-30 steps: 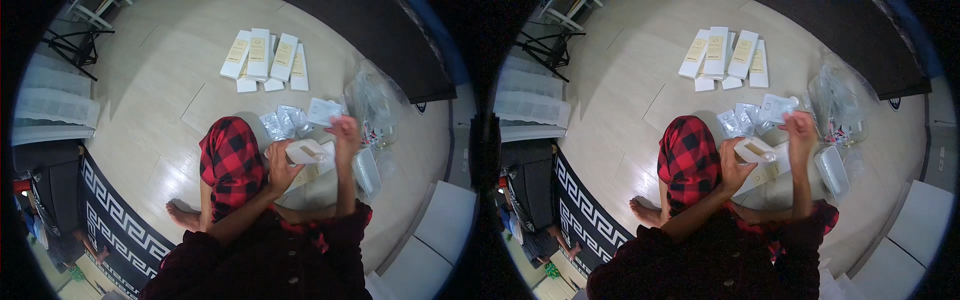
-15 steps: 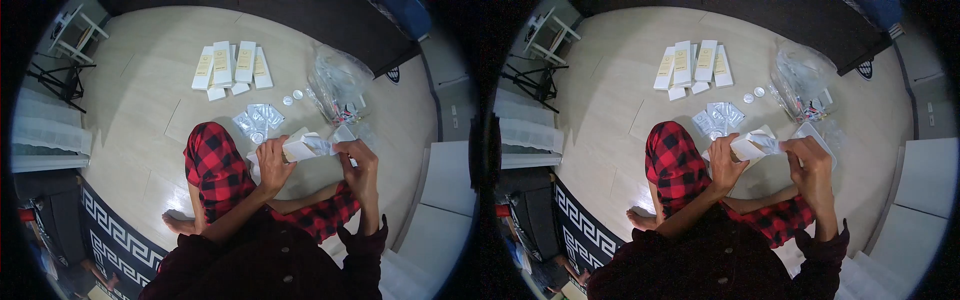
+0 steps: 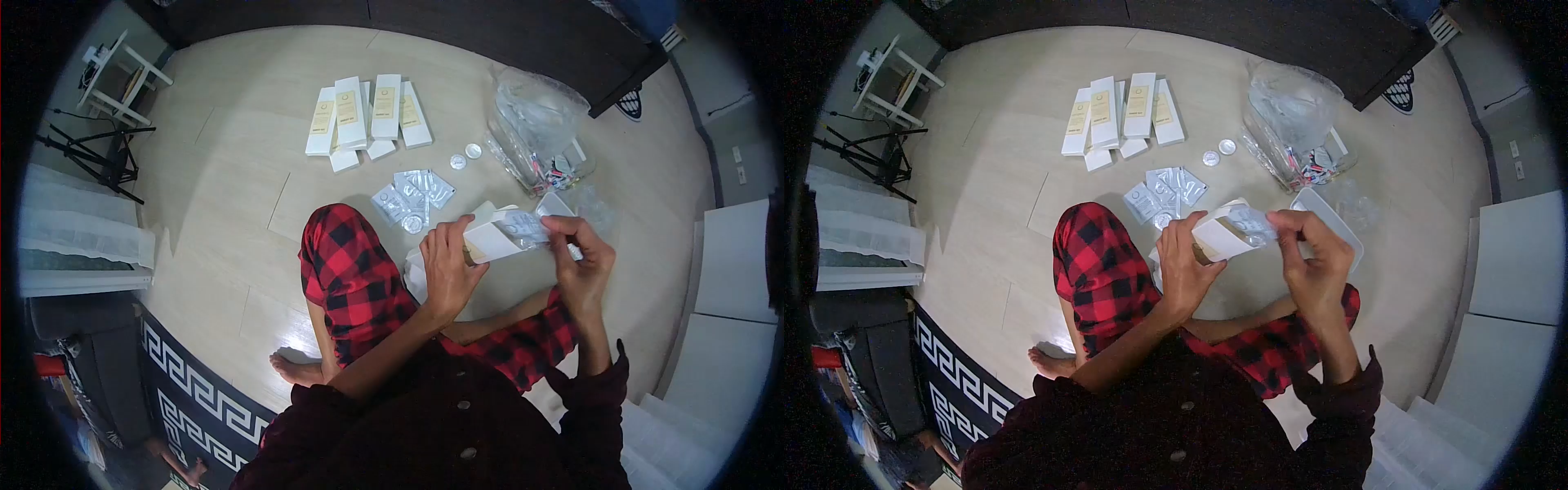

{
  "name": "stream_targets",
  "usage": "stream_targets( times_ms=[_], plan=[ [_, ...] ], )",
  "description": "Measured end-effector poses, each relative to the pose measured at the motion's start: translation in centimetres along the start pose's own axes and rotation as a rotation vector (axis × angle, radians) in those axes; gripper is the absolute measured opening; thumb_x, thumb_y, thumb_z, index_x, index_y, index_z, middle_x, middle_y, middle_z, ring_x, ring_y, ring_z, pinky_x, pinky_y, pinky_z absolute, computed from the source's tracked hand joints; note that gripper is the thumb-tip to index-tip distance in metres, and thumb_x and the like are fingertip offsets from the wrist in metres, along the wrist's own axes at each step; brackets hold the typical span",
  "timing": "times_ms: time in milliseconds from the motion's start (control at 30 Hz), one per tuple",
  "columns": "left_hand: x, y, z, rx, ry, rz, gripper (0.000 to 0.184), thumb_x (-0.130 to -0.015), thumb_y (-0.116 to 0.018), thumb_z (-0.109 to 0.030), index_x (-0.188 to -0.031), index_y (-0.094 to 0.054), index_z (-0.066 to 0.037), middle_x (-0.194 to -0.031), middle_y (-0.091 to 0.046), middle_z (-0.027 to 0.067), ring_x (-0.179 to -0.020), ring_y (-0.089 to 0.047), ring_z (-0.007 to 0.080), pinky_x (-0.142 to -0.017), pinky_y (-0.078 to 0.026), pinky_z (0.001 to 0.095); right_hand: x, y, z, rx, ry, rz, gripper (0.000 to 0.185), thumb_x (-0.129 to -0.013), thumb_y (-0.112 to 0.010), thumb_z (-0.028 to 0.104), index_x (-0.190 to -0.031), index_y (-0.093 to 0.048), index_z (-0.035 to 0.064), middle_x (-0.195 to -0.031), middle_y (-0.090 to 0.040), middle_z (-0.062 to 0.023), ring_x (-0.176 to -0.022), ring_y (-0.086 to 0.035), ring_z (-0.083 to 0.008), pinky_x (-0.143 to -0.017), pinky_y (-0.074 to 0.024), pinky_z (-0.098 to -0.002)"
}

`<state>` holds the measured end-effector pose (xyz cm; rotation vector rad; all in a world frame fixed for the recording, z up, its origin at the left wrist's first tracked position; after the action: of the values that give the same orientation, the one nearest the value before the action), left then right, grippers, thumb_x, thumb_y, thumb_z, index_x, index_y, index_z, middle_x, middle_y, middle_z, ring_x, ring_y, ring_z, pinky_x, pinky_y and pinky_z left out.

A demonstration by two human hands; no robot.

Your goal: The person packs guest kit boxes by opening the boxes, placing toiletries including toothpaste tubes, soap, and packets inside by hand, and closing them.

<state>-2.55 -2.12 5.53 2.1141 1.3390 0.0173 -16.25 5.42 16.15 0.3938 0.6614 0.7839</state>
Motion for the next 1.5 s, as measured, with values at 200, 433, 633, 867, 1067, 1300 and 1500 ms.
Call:
stream_targets(
  times_ms=[200,433,633,867,1067,1300,1500],
  plan=[
    [0.8,-0.5,-0.1,-0.025,0.016,0.062,0.079,-0.051,-0.078,-0.005,-0.121,-0.043,-0.01,-0.1,-0.046,0.0114,-0.096,-0.045,0.0293,-0.085,-0.032,0.0402,0.4,-0.6,-0.4,0.291,0.078,0.094,0.018,-0.072,-0.069,0.002,-0.089,-0.069,0.0066,-0.112,-0.059,-0.0094,-0.099,-0.054,-0.024,-0.083,-0.0426,-0.0334],
    [1.3,-1.7,-0.2,0.04,0.16,0.072,0.077,-0.053,-0.076,-0.007,-0.121,-0.041,-0.006,-0.101,-0.047,0.0138,-0.098,-0.047,0.0323,-0.082,-0.036,0.041,0.7,-1.7,-1.2,0.358,0.221,0.066,0.033,-0.066,-0.075,0.026,-0.097,-0.069,0.0148,-0.138,-0.038,-0.0142,-0.128,-0.031,-0.0344,-0.104,-0.0196,-0.0516],
    [2.3,-3.4,0.4,0.286,0.286,0.03,0.077,-0.054,-0.077,-0.009,-0.121,-0.039,-0.003,-0.105,-0.048,0.0173,-0.1,-0.048,0.0367,-0.083,-0.039,0.0437,2.4,-2.5,-3.1,0.355,0.241,-0.034,0.035,-0.062,-0.079,0.023,-0.094,-0.068,0.0159,-0.134,-0.043,-0.0125,-0.127,-0.033,-0.0359,-0.104,-0.0189,-0.0524],
    [7.4,-6.3,1.3,0.464,0.619,0.176,0.071,-0.066,-0.075,-0.017,-0.123,-0.036,0.0,-0.111,-0.05,0.021,-0.104,-0.05,0.0371,-0.087,-0.041,0.0416,4.3,-4.2,-8.4,0.016,-0.169,0.374,0.024,-0.069,-0.076,0.016,-0.09,-0.066,0.01,-0.107,-0.06,-0.0099,-0.102,-0.055,-0.024,-0.089,-0.0407,-0.0368],
    [6.6,-5.7,2.4,0.588,0.313,0.093,0.047,-0.088,-0.055,-0.013,-0.13,-0.037,-0.002,-0.123,-0.046,0.0195,-0.115,-0.046,0.0298,-0.096,-0.036,0.0352,9.4,-7.0,-12.9,-0.493,-0.566,0.35,0.02,-0.081,-0.068,0.013,-0.097,-0.062,0.0009,-0.089,-0.063,-0.0004,-0.078,-0.057,-0.0073,-0.066,-0.0456,-0.0196],
    [6.7,-6.7,5.0,0.978,0.489,0.215,0.033,-0.092,-0.049,-0.012,-0.124,-0.047,-0.003,-0.11,-0.055,0.0116,-0.097,-0.056,0.0191,-0.084,-0.043,0.0283,11.3,-7.9,-12.1,-0.595,-0.588,0.184,0.022,-0.084,-0.064,0.01,-0.104,-0.058,0.0036,-0.095,-0.059,-0.0008,-0.083,-0.055,-0.0072,-0.07,-0.0456,-0.0218],
    [5.2,-5.3,5.1,0.628,0.253,0.32,0.023,-0.091,-0.05,-0.011,-0.112,-0.057,-0.001,-0.102,-0.058,0.0092,-0.088,-0.058,0.0153,-0.074,-0.044,0.0256,11.5,-7.2,-13.5,-0.473,-0.543,0.217,0.022,-0.081,-0.066,0.007,-0.101,-0.059,0.0022,-0.089,-0.06,-0.0011,-0.081,-0.056,-0.0075,-0.067,-0.0468,-0.0213]
  ],
)
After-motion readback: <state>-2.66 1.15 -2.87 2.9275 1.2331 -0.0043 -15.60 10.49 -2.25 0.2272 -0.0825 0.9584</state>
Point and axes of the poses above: each hand's wrist, its own x-axis away from the middle knuckle, its own y-axis out of the back of the hand, z = x × y, the point moved 3 cm from there along -x, towards the middle knuckle
